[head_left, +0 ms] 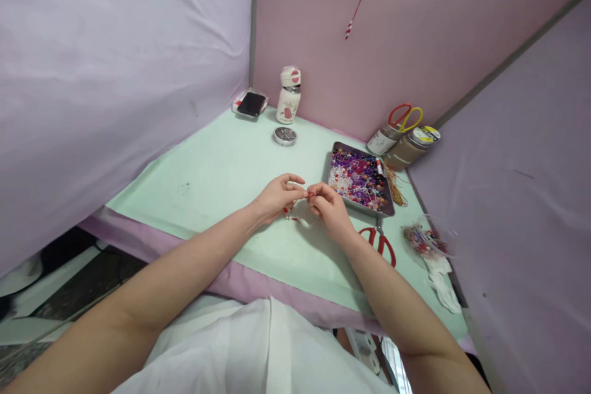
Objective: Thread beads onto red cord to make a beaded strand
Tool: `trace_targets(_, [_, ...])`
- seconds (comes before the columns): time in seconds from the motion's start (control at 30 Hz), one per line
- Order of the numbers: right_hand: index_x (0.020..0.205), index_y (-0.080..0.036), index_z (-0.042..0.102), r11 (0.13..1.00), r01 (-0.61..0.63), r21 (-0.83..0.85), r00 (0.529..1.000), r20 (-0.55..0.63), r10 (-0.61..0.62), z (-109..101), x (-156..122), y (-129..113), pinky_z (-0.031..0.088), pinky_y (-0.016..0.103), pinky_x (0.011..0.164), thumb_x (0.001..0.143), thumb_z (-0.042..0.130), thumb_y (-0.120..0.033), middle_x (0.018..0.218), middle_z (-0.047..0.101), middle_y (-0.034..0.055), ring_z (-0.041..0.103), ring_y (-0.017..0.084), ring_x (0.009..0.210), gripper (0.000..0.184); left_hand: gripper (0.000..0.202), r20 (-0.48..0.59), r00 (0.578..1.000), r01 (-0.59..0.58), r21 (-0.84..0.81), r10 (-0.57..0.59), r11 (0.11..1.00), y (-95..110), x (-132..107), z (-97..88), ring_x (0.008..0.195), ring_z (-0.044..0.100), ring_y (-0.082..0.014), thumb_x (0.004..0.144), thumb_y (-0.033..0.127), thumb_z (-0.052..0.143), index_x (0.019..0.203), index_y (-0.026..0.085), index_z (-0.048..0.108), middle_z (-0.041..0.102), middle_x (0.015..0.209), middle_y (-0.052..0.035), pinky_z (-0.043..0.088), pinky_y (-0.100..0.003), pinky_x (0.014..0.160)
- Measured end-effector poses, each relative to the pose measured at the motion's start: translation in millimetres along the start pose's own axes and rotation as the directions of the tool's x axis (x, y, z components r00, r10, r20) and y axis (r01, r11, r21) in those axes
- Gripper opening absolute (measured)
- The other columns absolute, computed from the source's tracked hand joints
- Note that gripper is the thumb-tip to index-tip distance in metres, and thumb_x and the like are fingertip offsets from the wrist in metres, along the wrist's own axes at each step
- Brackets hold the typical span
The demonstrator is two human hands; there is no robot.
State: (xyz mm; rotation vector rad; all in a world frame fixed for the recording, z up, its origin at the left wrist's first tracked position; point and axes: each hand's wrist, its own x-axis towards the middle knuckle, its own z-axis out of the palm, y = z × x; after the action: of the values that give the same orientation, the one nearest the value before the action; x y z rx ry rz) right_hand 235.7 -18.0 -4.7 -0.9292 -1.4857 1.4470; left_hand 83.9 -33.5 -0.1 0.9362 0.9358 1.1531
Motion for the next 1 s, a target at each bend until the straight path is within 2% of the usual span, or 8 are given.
trace_targets(0.17, [0.068,-0.020,0.051,0.967,-0.153,0.203,0.988,-0.002,0.156,4.2,-1.6,-6.7,0.022,0.020,0.044,0.064,0.060,-0.021,0.066,0.044,-0.0037,0.035,0.008,0.054,0.009,0.038,-0.013,0.999,-0.033,-0.044,0.033,0.998,0.6,0.6,-1.2,0.040,0.038,-0.0023,0.064,0.023,0.073,0.094,0.017,0.052,0.062,0.068,0.0013,0.024,-0.019,0.042])
trace_targets(0.3, [0.066,-0.019,0.049,0.928,-0.252,0.275,0.968,0.084,0.238,4.3,-1.6,-9.4,0.019,0.020,0.043,0.062,0.062,-0.023,0.067,0.045,-0.0040,0.036,0.007,0.054,0.015,0.039,-0.027,0.999,-0.049,-0.086,0.047,0.995,2.6,0.8,-1.2,0.041,0.038,-0.0014,0.062,0.022,0.074,0.093,0.016,0.052,0.062,0.071,0.0009,0.021,-0.019,0.041])
trace_targets(0.47, [0.069,-0.019,0.047,0.896,-0.349,0.275,0.934,0.172,0.311,6.2,-2.9,-11.3,0.017,0.019,0.041,0.062,0.062,-0.022,0.066,0.042,-0.0039,0.035,0.007,0.053,0.017,0.041,0.019,0.999,-0.035,-0.131,0.038,0.991,5.6,-1.3,-0.8,0.040,0.035,-0.0007,0.062,0.023,0.074,0.095,0.016,0.051,0.060,0.068,0.0029,0.019,-0.019,0.041])
trace_targets(0.57, [0.068,-0.019,0.046,0.903,-0.386,0.186,0.912,0.221,0.344,6.8,-3.9,-9.5,0.016,0.019,0.041,0.065,0.059,-0.023,0.065,0.041,-0.0032,0.033,0.007,0.053,0.015,0.041,0.063,0.998,-0.002,-0.129,0.010,0.992,5.8,-2.4,-1.2,0.040,0.034,-0.0005,0.062,0.024,0.074,0.094,0.016,0.051,0.059,0.067,0.0032,0.018,-0.018,0.041])
trace_targets(0.63, [0.066,-0.018,0.047,0.937,-0.340,0.082,0.928,0.188,0.320,5.6,-3.9,-7.3,0.017,0.019,0.041,0.066,0.057,-0.024,0.061,0.039,-0.0039,0.031,0.006,0.050,0.012,0.040,0.064,0.998,0.009,-0.119,-0.002,0.993,5.2,-2.2,-1.6,0.039,0.033,-0.0002,0.062,0.024,0.074,0.094,0.016,0.051,0.060,0.068,0.0027,0.019,-0.018,0.041])
trace_targets(0.77, [0.076,-0.020,0.053,0.990,-0.119,-0.077,0.992,-0.039,0.116,0.7,-1.8,-5.9,0.025,0.020,0.042,0.068,0.056,-0.025,0.057,0.042,-0.0056,0.031,0.007,0.047,0.010,0.039,-0.003,1.000,-0.017,-0.081,0.017,0.997,2.4,-0.2,-2.8,0.040,0.035,-0.0006,0.063,0.023,0.074,0.093,0.017,0.051,0.062,0.071,0.0004,0.020,-0.019,0.041])
trace_targets(0.9, [0.076,-0.021,0.055,0.984,0.029,-0.175,0.993,-0.112,-0.049,-1.3,-0.4,-8.8,0.034,0.024,0.049,0.072,0.058,-0.030,0.061,0.049,-0.0039,0.040,0.009,0.052,0.011,0.037,-0.029,0.999,-0.029,-0.021,0.028,0.999,-0.1,0.7,-3.0,0.042,0.040,-0.0026,0.064,0.023,0.072,0.094,0.017,0.051,0.063,0.072,-0.0006,0.024,-0.019,0.042])
trace_targets(1.0, [0.073,-0.020,0.056,0.970,0.066,-0.235,0.986,-0.133,-0.099,-0.2,-1.0,-9.5,0.035,0.025,0.053,0.073,0.061,-0.033,0.061,0.051,-0.0036,0.043,0.010,0.055,0.014,0.037,-0.013,1.000,-0.029,0.005,0.029,1.000,1.3,-0.8,-1.7,0.040,0.038,-0.0025,0.065,0.024,0.071,0.095,0.017,0.052,0.063,0.071,0.0001,0.026,-0.020,0.042])
